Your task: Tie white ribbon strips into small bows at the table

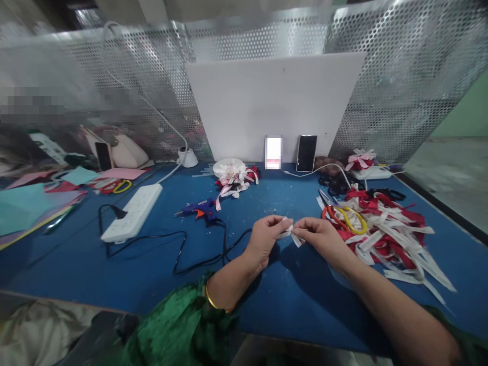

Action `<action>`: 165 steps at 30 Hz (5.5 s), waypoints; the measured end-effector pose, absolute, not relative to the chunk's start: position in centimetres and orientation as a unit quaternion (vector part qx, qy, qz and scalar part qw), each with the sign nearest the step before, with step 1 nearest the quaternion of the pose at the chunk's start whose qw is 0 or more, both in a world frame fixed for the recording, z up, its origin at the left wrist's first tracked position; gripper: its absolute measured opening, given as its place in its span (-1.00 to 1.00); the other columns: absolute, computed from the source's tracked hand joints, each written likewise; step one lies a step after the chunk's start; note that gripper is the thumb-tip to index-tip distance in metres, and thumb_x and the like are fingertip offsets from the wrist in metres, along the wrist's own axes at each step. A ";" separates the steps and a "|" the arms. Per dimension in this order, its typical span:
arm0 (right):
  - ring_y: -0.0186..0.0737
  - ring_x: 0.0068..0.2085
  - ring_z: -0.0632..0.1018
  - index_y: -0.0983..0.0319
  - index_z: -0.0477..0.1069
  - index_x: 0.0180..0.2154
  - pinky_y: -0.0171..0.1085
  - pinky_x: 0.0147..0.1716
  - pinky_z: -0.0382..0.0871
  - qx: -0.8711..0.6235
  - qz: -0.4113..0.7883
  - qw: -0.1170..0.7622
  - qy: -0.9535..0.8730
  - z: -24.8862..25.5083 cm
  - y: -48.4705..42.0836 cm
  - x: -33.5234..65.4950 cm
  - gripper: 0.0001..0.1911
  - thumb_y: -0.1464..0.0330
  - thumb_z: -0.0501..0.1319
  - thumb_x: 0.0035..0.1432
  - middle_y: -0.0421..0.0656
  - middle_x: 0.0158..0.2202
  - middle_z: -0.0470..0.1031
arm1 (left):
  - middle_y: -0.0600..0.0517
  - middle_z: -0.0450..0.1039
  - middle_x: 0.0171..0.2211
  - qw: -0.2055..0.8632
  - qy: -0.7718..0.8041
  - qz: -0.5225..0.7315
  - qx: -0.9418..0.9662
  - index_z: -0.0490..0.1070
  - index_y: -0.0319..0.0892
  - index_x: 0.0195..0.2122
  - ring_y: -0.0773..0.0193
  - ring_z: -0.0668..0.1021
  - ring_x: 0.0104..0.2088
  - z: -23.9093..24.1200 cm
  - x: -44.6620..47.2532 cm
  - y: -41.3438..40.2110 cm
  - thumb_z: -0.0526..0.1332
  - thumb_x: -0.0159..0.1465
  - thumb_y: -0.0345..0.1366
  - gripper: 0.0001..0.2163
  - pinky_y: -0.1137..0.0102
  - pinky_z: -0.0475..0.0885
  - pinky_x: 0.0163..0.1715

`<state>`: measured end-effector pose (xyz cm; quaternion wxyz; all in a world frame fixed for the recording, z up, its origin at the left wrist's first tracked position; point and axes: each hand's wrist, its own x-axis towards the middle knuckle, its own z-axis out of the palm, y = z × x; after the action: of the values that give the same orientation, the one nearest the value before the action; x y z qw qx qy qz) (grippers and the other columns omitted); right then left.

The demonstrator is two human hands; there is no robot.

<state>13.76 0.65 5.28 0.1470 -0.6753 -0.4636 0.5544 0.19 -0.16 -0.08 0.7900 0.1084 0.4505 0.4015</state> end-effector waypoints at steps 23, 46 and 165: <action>-0.37 -0.50 0.32 0.28 0.41 -0.48 -0.34 -0.47 0.18 -0.673 0.565 0.158 -0.451 5.5 0.7 13.8 -0.74 0.19 0.29 -0.08 -0.22 -0.55 0.36 | 0.04 0.44 -0.57 0.785 0.467 0.395 0.098 0.48 -0.26 -0.53 0.41 0.40 -0.56 -0.5 0.1 0.0 0.41 -0.12 -0.15 -0.73 0.47 0.27 -0.47; -0.35 -0.49 0.32 0.27 0.43 -0.46 -0.34 -0.47 0.19 -0.683 0.542 0.187 -0.452 5.0 0.6 14.4 -0.74 0.19 0.27 -0.05 -0.21 -0.56 0.34 | 0.07 0.35 -0.57 0.770 0.470 0.422 0.090 0.45 -0.22 -0.56 0.42 0.33 -0.53 -0.6 0.2 0.1 0.39 -0.12 -0.14 -0.74 0.51 0.23 -0.49; -0.42 -0.59 0.29 0.25 0.31 -0.50 -0.40 -0.58 0.14 -0.669 0.514 0.199 -0.499 3.8 0.4 14.6 -0.77 0.23 0.20 0.03 -0.32 -0.65 0.25 | 0.02 0.44 -0.52 0.773 0.433 0.318 0.338 0.46 -0.22 -0.46 0.35 0.40 -0.52 -0.7 0.0 -0.3 0.28 0.04 -0.14 -0.78 0.47 0.25 -0.51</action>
<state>14.64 0.45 3.79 0.1989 -0.6687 -0.4991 0.5140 0.03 -0.28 -0.70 0.7726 0.3384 0.4332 0.3177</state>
